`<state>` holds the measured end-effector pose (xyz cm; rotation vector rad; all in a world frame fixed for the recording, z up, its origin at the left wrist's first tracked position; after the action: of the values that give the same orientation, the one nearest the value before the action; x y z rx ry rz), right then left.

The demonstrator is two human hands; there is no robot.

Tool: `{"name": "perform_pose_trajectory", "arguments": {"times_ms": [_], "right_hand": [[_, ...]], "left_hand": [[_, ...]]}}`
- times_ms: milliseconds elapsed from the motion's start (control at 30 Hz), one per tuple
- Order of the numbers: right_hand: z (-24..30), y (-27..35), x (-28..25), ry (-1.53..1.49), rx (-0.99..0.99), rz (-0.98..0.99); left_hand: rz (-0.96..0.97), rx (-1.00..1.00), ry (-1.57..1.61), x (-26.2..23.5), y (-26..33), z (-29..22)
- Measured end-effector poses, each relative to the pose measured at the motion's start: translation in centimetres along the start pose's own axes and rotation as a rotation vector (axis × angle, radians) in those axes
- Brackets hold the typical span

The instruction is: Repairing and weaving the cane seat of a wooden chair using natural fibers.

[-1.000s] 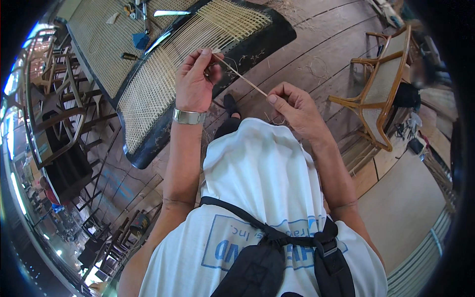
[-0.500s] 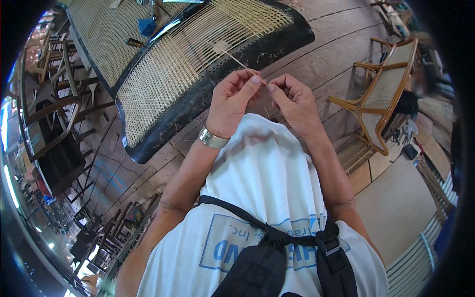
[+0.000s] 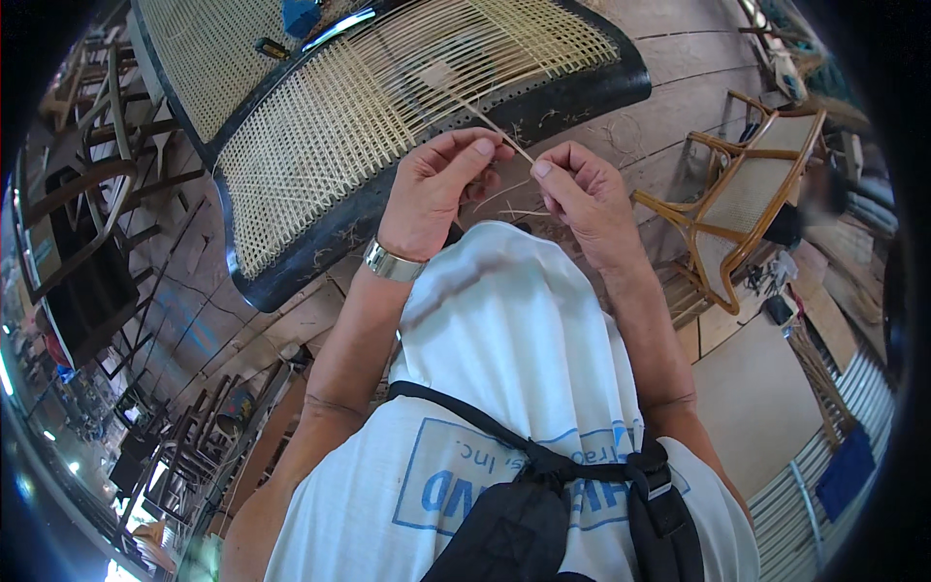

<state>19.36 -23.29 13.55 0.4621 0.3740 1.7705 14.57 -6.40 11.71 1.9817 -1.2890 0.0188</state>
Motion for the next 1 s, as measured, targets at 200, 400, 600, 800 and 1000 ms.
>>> {"name": "perform_pose_trajectory", "arguments": {"times_ms": [200,400,600,800,1000], "right_hand": [[0.1,-1.1,1.3,0.200,-0.085,-0.028],[0.8,-1.6,2.5,0.186,-0.013,-0.014],[0.5,-2.5,2.6,0.165,0.011,-0.005],[1.1,-3.2,3.1,0.191,0.024,-0.011],[1.3,-3.9,3.8,0.224,0.143,0.049]], "left_hand": [[-0.058,0.061,-0.002,-0.9,-0.9,-0.9],[-0.091,-0.181,0.188,-1.9,-2.3,-0.4],[0.033,-0.345,0.373,-2.1,-3.3,0.4],[0.010,-0.415,0.460,-2.1,-4.6,0.3],[-0.012,-0.317,0.422,-2.3,-5.7,-1.8]]}}
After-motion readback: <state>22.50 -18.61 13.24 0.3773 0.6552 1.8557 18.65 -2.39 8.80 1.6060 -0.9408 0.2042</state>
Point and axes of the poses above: each hand's wrist, its own y-axis away from the middle knuckle, its own x-axis out of the palm, z = x × y, the point moved 5 cm from there along -y, towards the middle knuckle, and after that the axes turned 13 degrees about -z, right-handed, at the moved point
